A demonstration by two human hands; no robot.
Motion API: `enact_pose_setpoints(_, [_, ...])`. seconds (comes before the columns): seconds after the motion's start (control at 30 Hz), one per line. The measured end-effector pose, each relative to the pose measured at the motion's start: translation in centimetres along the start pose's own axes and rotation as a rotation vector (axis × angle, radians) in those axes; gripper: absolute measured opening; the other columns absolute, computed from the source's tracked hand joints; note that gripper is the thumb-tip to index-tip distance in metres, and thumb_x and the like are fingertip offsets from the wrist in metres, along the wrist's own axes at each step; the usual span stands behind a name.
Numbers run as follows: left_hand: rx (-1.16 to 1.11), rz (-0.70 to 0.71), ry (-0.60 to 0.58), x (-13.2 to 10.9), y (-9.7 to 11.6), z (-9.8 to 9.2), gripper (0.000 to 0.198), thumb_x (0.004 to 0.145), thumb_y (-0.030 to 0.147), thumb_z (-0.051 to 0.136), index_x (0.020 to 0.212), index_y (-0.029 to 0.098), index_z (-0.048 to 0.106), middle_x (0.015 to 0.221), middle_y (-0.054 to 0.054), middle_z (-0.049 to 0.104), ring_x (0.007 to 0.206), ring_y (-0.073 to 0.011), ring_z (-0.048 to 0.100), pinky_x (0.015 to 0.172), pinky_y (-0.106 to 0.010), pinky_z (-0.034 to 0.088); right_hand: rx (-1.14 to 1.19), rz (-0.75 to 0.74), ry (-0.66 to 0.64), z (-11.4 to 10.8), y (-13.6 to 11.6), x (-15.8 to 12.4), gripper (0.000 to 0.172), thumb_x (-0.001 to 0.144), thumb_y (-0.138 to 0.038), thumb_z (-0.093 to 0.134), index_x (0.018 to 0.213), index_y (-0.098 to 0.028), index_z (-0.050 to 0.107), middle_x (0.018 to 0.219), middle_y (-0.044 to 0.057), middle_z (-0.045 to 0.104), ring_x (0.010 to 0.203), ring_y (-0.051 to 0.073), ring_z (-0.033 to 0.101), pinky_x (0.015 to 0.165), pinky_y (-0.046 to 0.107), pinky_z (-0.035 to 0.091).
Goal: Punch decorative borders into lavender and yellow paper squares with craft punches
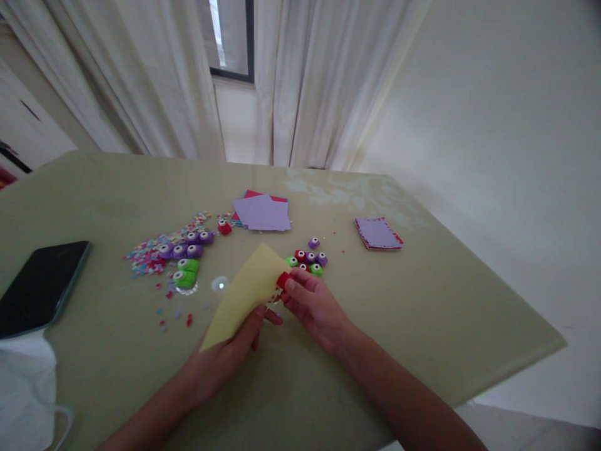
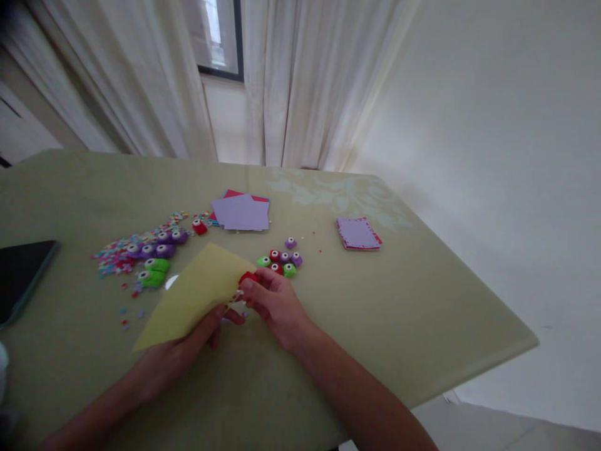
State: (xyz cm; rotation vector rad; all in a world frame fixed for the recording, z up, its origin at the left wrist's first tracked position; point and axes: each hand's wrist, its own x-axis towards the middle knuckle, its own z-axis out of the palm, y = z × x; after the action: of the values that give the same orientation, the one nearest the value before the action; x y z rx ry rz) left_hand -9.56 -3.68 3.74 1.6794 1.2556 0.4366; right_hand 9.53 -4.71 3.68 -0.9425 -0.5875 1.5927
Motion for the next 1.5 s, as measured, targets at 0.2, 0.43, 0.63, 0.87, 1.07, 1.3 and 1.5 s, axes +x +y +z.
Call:
enact_pose_setpoints(0.2, [-0.030, 0.112, 0.093, 0.20, -0.08, 0.11, 0.048, 0.099, 0.056, 0.045, 0.079, 0.029, 0.079, 0.062, 0.000, 0.059, 0.062, -0.0215, 0.060, 0.066, -0.031, 0.053, 0.001, 0.020, 0.023, 0.17, -0.17, -0.08, 0.036, 0.067, -0.038, 0.097, 0.080, -0.018, 0.071, 0.073, -0.003, 0.067, 0.056, 0.007, 0.051, 0.053, 0.018, 0.040])
enact_pose_setpoints(0.43, [-0.024, 0.167, 0.127, 0.42, -0.05, 0.06, 0.044, 0.097, 0.052, 0.049, 0.075, 0.032, 0.082, 0.085, -0.005, 0.076, 0.099, -0.0276, 0.070, 0.101, -0.036, 0.052, -0.033, 0.029, -0.006, 0.27, -0.23, -0.10, 0.035, 0.069, -0.039, 0.096, 0.084, -0.016, 0.074, 0.073, -0.002, 0.067, 0.057, 0.007, 0.048, 0.054, 0.018, 0.038])
enact_pose_setpoints(0.63, [-0.033, 0.190, 0.089, 0.60, -0.39, 0.17, 0.045, 0.098, 0.050, 0.047, 0.074, 0.032, 0.081, 0.112, -0.004, 0.080, 0.111, -0.0278, 0.068, 0.108, -0.037, 0.049, -0.074, 0.028, 0.029, 0.17, -0.06, -0.05, 0.041, 0.066, -0.044, 0.096, 0.076, -0.017, 0.068, 0.062, -0.006, 0.054, 0.052, 0.007, 0.035, 0.050, 0.022, 0.027])
enact_pose_setpoints(0.87, [-0.016, 0.186, 0.075, 0.73, -0.59, 0.26, 0.047, 0.098, 0.051, 0.046, 0.073, 0.032, 0.081, 0.111, -0.004, 0.080, 0.111, -0.0277, 0.069, 0.108, -0.037, 0.049, -0.138, 0.025, 0.016, -0.22, 0.37, 0.15, 0.045, 0.070, -0.053, 0.092, 0.076, -0.017, 0.064, 0.058, -0.008, 0.044, 0.050, 0.007, 0.025, 0.048, 0.025, 0.016])
enact_pose_setpoints(1.07, [-0.020, 0.204, 0.069, 0.79, -0.73, 0.34, 0.047, 0.100, 0.049, 0.045, 0.074, 0.033, 0.081, 0.112, -0.003, 0.080, 0.110, -0.0257, 0.070, 0.107, -0.034, 0.049, -0.128, 0.024, 0.012, -0.34, 0.53, 0.24, 0.045, 0.072, -0.053, 0.090, 0.080, -0.017, 0.064, 0.061, -0.008, 0.043, 0.051, 0.007, 0.023, 0.048, 0.025, 0.013])
enact_pose_setpoints(1.3, [-0.030, 0.217, 0.060, 0.74, -0.61, 0.21, 0.046, 0.101, 0.046, 0.045, 0.074, 0.033, 0.080, 0.113, -0.002, 0.080, 0.110, -0.0249, 0.069, 0.105, -0.032, 0.049, -0.127, 0.006, 0.029, -0.41, 0.35, 0.29, 0.044, 0.072, -0.052, 0.090, 0.080, -0.018, 0.064, 0.060, -0.008, 0.039, 0.051, 0.008, 0.022, 0.049, 0.025, 0.013])
enact_pose_setpoints(1.5, [-0.013, 0.227, 0.064, 0.84, -0.64, 0.30, 0.046, 0.100, 0.047, 0.045, 0.074, 0.032, 0.080, 0.112, -0.001, 0.080, 0.109, -0.0246, 0.069, 0.104, -0.032, 0.050, -0.133, 0.015, 0.010, -0.59, 0.52, 0.33, 0.044, 0.074, -0.051, 0.089, 0.079, -0.017, 0.063, 0.061, -0.008, 0.039, 0.051, 0.007, 0.023, 0.048, 0.025, 0.013])
